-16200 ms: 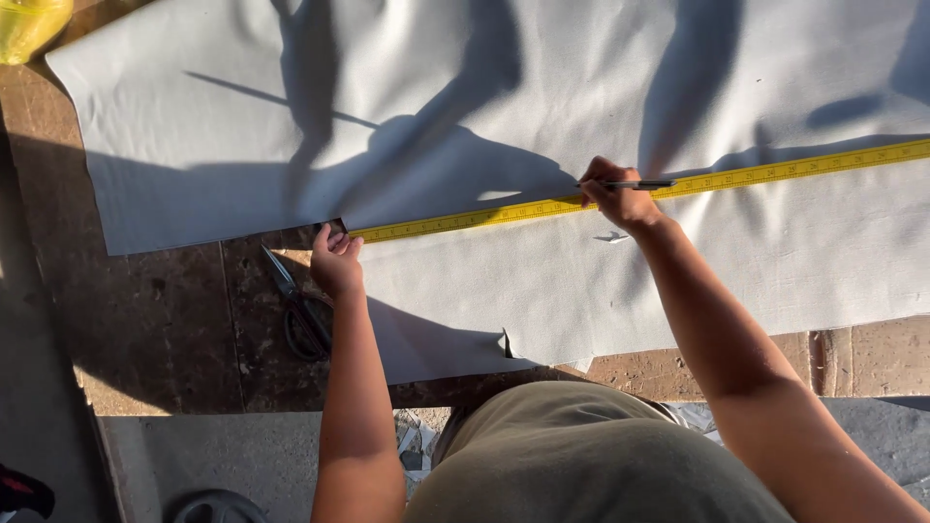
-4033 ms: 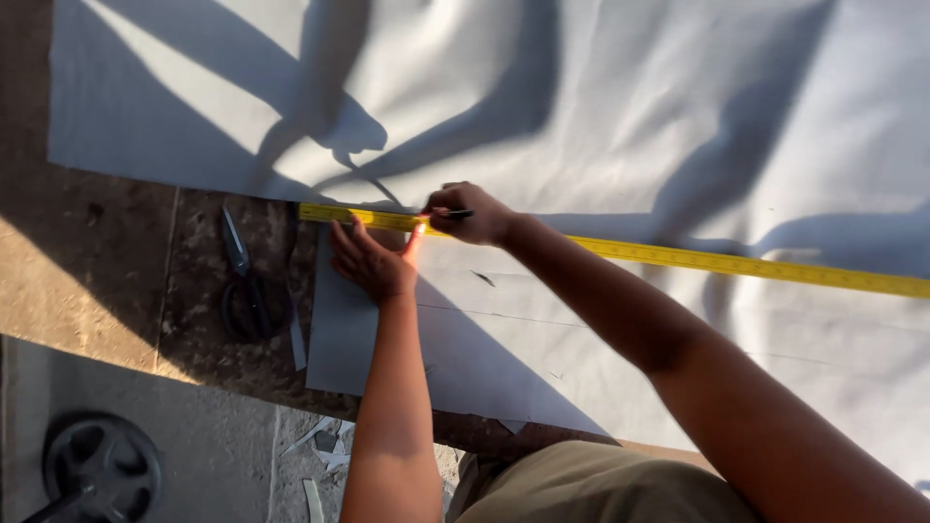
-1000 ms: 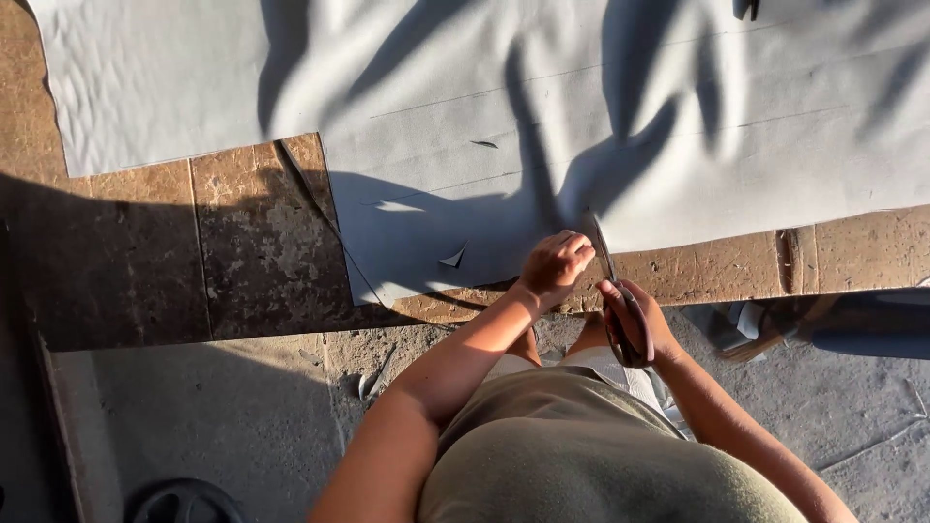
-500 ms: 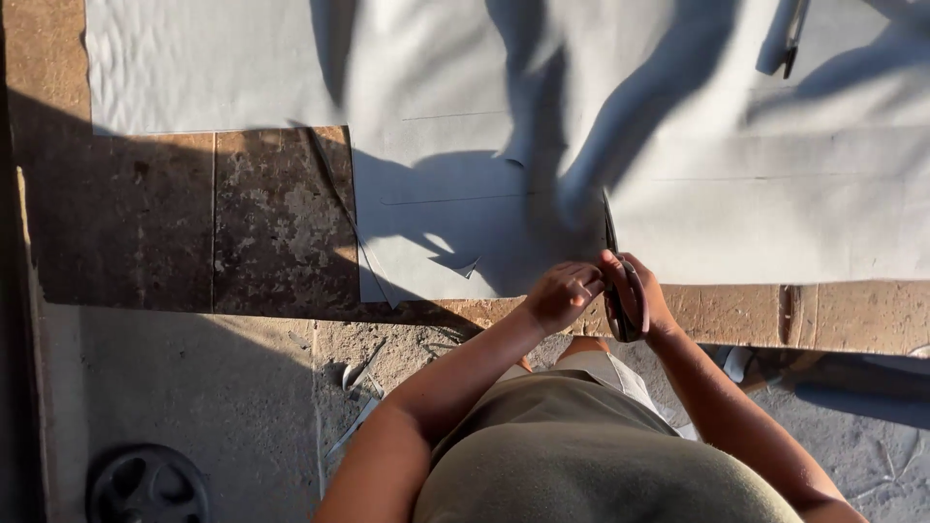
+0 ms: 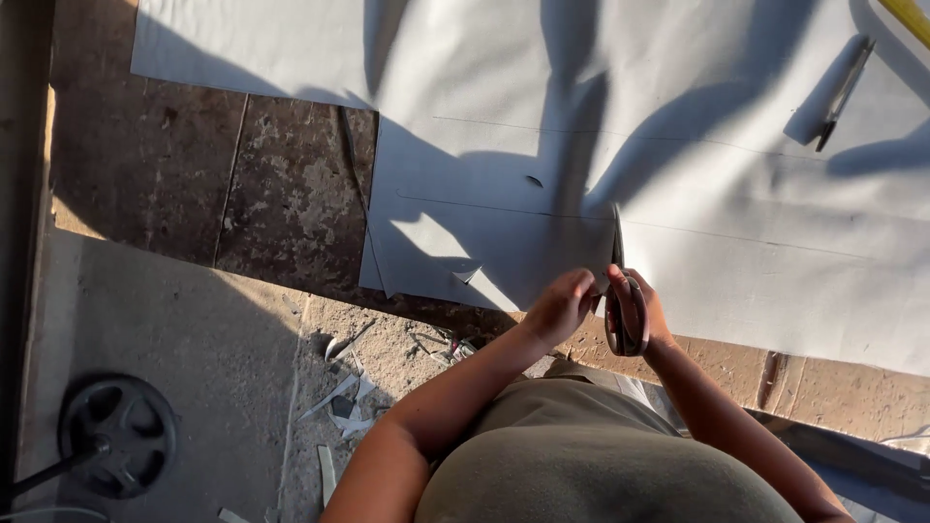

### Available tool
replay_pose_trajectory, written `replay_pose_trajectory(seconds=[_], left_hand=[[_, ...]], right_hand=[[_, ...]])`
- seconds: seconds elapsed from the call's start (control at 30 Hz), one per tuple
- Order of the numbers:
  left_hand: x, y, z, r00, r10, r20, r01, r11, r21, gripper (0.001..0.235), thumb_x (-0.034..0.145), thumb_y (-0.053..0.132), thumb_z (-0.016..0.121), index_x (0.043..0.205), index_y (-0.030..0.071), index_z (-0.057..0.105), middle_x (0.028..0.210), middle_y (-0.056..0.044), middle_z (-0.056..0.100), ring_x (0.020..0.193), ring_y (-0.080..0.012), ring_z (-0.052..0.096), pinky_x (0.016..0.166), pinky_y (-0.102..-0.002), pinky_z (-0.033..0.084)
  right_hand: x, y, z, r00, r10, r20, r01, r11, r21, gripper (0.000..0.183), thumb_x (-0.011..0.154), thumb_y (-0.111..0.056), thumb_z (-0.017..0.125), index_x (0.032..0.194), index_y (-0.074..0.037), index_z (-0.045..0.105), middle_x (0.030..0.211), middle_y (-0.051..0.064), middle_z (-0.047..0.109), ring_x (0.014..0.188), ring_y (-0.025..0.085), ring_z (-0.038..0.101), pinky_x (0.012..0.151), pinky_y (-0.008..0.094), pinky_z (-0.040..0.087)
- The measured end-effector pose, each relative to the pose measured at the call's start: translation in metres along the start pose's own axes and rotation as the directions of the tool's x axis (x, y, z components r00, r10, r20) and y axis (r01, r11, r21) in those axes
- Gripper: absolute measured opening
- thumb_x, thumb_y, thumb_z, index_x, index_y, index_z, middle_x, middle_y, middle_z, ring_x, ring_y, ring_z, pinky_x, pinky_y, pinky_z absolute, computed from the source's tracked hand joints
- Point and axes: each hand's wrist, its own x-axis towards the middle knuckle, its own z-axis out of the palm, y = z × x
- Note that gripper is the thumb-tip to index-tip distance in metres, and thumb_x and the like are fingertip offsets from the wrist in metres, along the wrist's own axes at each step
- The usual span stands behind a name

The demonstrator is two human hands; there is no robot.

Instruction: Measuring, marking, and cutting fabric pieces on a workbench using a ruler, pen, and scissors.

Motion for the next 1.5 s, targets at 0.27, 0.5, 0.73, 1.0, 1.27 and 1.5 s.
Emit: replay_pose_trajectory(seconds=[0.27, 0.5, 0.73, 1.0, 1.27, 1.5], left_hand=[[0.056, 0.054, -0.042, 0.853, -0.456, 0.255, 0.401, 0.884, 0.240, 0.050, 0.101, 0.046, 0.047, 0.140, 0.016, 0.045, 0.103, -0.019, 0.075, 0.096, -0.0408, 0.075, 0.080, -0.050, 0.059], [0.018, -0.001, 0.021, 0.990, -0.133, -0.044, 0.136, 0.830, 0.541, 0.039, 0.109, 0.035, 0.048, 0.145, 0.025, 0.059, 0.074, 0.000, 0.063, 0.062, -0.0159, 0.066, 0.055, -0.028, 0.058], [0.011, 0.017, 0.014, 0.986, 0.012, -0.165, 0.107, 0.718, 0.688, 0.050, 0.097, 0.025, 0.078, 0.144, 0.020, 0.063, 0.082, 0.001, 0.053, 0.069, -0.0173, 0.052, 0.053, -0.033, 0.048], [0.003, 0.017, 0.011, 0.961, 0.110, -0.254, 0.087, 0.751, 0.654, 0.039, 0.103, 0.029, 0.059, 0.142, 0.022, 0.061, 0.079, -0.001, 0.048, 0.066, -0.0165, 0.054, 0.053, -0.029, 0.051], [-0.006, 0.032, -0.009, 0.945, 0.173, -0.278, 0.032, 0.796, 0.604, 0.027, 0.103, 0.025, 0.061, 0.128, 0.017, 0.068, 0.079, -0.001, 0.047, 0.067, -0.0186, 0.054, 0.054, -0.030, 0.050], [-0.028, 0.022, -0.001, 0.922, 0.229, -0.313, -0.003, 0.812, 0.584, 0.027, 0.103, 0.027, 0.062, 0.127, 0.018, 0.070, 0.078, -0.002, 0.046, 0.066, -0.0214, 0.053, 0.054, -0.033, 0.051]], right_hand=[[0.021, -0.046, -0.075, 0.938, 0.096, 0.333, -0.071, 0.994, -0.086, 0.045, 0.104, -0.040, 0.058, 0.105, 0.005, 0.065, 0.059, 0.019, 0.054, 0.041, 0.027, 0.056, 0.035, 0.037, 0.047], [0.110, -0.109, -0.124, 0.712, 0.312, 0.629, 0.258, 0.717, -0.647, 0.046, 0.093, -0.037, 0.066, 0.126, -0.005, 0.067, 0.078, 0.020, 0.063, 0.053, 0.027, 0.061, 0.054, 0.040, 0.058], [0.087, -0.203, -0.077, 0.723, 0.550, 0.417, 0.166, 0.448, -0.879, 0.017, 0.098, -0.027, 0.069, 0.109, -0.015, 0.075, 0.086, 0.007, 0.061, 0.073, 0.019, 0.042, 0.060, 0.030, 0.033], [0.103, -0.178, -0.044, 0.644, 0.467, 0.605, 0.333, 0.541, -0.772, 0.033, 0.096, -0.032, 0.070, 0.118, -0.008, 0.065, 0.077, 0.022, 0.066, 0.060, 0.027, 0.062, 0.041, 0.030, 0.055], [0.111, -0.163, 0.002, 0.618, 0.461, 0.637, 0.379, 0.535, -0.755, 0.041, 0.096, -0.037, 0.070, 0.123, -0.007, 0.063, 0.088, 0.026, 0.068, 0.062, 0.027, 0.063, 0.046, 0.030, 0.054], [0.092, -0.171, 0.052, 0.644, 0.411, 0.645, 0.373, 0.567, -0.734, 0.038, 0.095, -0.038, 0.072, 0.119, -0.010, 0.063, 0.083, 0.025, 0.063, 0.069, 0.031, 0.063, 0.054, 0.040, 0.057]])
